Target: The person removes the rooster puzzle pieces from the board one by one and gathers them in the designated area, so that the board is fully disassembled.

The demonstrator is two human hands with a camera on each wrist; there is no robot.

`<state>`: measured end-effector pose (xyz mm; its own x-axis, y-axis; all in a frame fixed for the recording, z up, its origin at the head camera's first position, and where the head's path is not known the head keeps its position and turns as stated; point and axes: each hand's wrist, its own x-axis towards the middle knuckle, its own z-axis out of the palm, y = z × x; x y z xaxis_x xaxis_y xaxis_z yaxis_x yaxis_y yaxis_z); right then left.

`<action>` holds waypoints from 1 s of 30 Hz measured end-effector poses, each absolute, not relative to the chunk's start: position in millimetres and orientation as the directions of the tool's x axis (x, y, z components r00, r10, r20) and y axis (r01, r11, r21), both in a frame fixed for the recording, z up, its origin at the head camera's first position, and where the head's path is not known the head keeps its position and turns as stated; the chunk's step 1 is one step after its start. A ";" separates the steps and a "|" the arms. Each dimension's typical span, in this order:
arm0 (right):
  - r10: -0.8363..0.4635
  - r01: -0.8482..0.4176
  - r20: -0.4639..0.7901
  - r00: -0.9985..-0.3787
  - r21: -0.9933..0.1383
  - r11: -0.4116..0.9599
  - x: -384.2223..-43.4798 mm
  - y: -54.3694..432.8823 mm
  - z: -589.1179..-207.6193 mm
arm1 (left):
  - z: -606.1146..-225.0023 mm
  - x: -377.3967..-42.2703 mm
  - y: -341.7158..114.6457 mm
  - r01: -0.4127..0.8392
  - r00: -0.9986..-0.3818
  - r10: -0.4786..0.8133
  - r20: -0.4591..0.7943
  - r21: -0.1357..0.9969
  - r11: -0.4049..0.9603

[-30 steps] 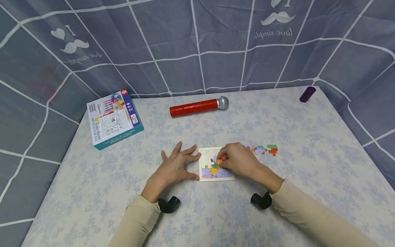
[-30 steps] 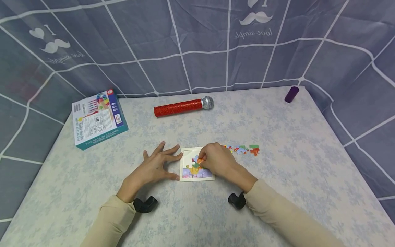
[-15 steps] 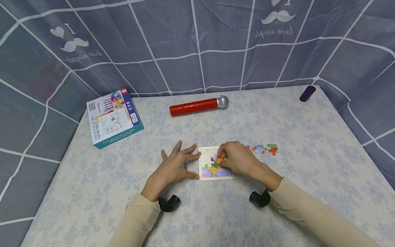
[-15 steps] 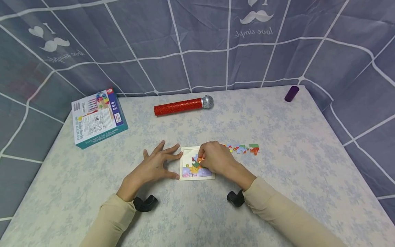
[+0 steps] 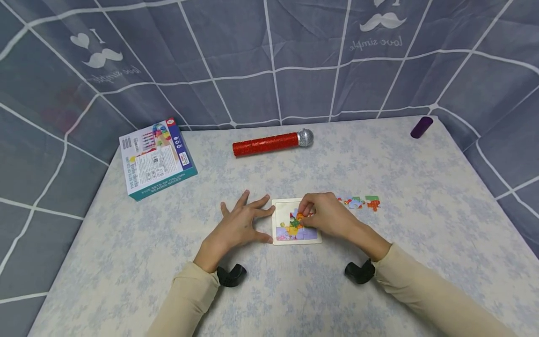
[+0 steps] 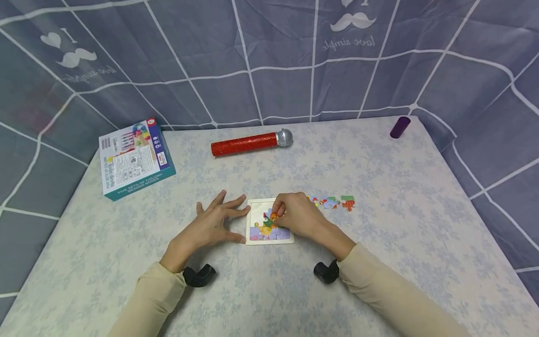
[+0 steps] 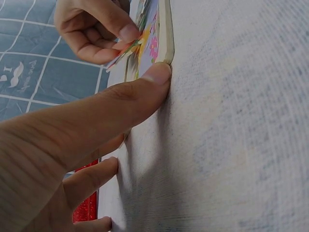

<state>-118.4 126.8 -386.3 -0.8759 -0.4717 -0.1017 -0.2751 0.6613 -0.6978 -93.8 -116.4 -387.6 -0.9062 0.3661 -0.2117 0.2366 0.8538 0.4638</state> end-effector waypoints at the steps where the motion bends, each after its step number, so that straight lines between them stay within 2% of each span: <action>1: -0.471 -0.274 -0.097 -0.877 -0.704 0.655 -118.4 127.6 -386.3 | -387.3 -94.2 -116.3 0.237 -0.906 0.366 -0.212 0.462 0.854; 8: -0.478 -0.273 -0.067 -0.876 -0.749 0.605 -118.2 130.3 -384.7 | -385.8 -95.2 -115.6 0.242 -0.904 0.369 -0.215 0.456 0.857; 19: -0.496 -0.144 -0.143 -0.857 -0.857 0.495 -122.2 140.8 -381.9 | -386.9 -95.0 -115.3 0.234 -0.905 0.365 -0.219 0.461 0.856; 30: -0.456 -0.056 -0.190 -0.870 -0.879 0.474 -122.6 163.0 -384.4 | -387.8 -92.1 -115.5 0.225 -0.907 0.362 -0.217 0.477 0.850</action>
<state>-122.6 163.0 -384.4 -0.8697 -0.4555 -0.1900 -0.0563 0.4739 -0.8788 -92.1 -115.5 -387.8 -0.9068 0.3616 -0.2167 0.2249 0.8498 0.4767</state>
